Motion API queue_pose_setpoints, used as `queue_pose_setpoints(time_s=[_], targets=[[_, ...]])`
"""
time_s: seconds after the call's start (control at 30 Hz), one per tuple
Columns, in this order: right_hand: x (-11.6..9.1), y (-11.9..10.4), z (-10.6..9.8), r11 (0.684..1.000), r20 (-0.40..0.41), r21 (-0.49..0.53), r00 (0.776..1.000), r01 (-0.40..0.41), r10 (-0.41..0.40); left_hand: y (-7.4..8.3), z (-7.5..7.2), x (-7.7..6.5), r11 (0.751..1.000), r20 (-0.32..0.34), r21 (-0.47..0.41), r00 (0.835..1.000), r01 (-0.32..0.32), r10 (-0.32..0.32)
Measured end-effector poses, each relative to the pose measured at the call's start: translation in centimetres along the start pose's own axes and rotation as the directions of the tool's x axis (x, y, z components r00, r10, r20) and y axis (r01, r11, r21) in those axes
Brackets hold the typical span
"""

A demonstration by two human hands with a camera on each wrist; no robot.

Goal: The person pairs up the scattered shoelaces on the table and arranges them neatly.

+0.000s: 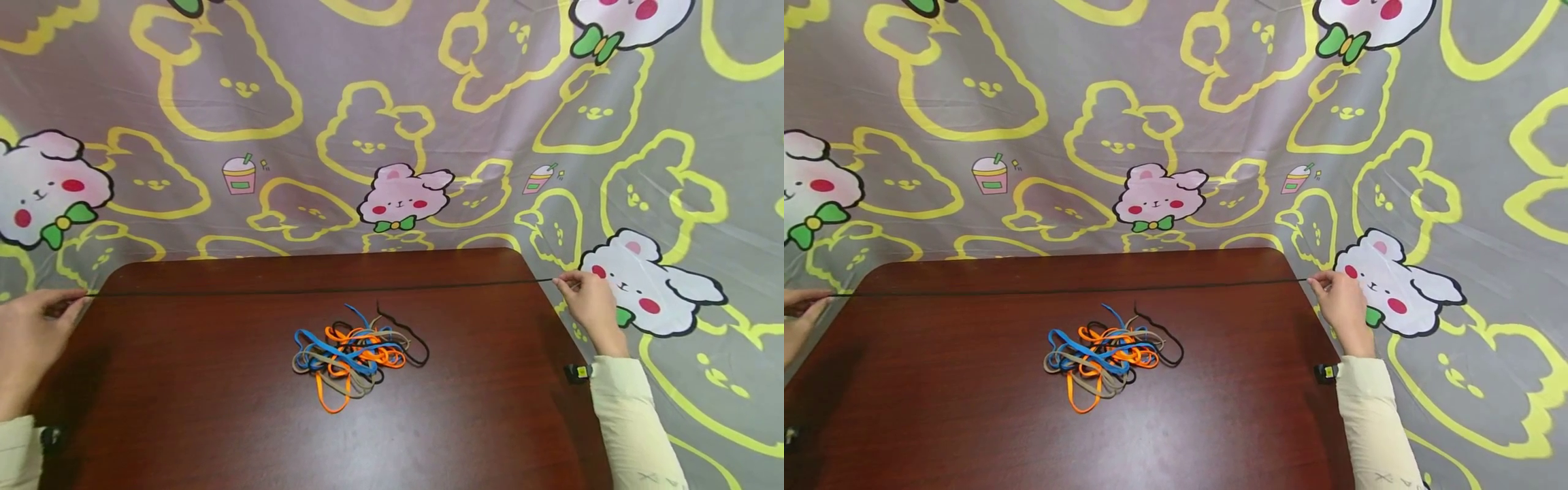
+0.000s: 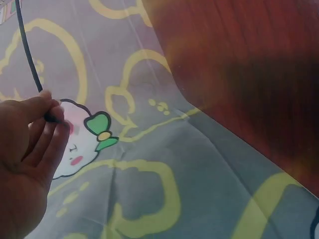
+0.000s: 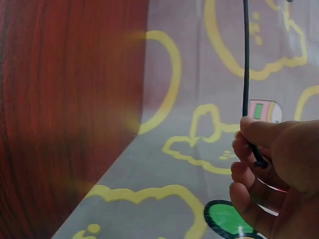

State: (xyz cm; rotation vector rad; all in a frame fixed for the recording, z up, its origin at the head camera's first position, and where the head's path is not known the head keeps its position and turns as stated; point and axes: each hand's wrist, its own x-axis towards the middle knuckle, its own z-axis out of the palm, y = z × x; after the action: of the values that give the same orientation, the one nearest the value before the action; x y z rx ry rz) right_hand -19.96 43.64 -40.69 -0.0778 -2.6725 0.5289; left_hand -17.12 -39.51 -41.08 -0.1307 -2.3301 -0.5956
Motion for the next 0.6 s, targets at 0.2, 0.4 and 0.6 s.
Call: queue_pose_setpoints(time_s=[0.2, 0.4, 0.6], targets=[[0.5, 0.2, 0.8, 0.999, 0.007, -0.031, 1.000, 0.015, -0.015, -1.3, 0.4, -0.2, 0.998, 0.031, 0.057, 0.999, -0.016, 0.015], [0.9, 0.2, 1.3, 0.998, 0.032, -0.055, 0.999, 0.028, -0.026, -2.5, 0.8, -0.4, 1.000, 0.050, 0.021, 0.999, 0.009, -0.010], [1.2, 0.7, 1.9, 0.997, 0.019, -0.079, 1.000, 0.003, -0.001, -3.8, 1.2, -1.2, 0.999, 0.048, 0.009, 0.998, 0.042, -0.043]])
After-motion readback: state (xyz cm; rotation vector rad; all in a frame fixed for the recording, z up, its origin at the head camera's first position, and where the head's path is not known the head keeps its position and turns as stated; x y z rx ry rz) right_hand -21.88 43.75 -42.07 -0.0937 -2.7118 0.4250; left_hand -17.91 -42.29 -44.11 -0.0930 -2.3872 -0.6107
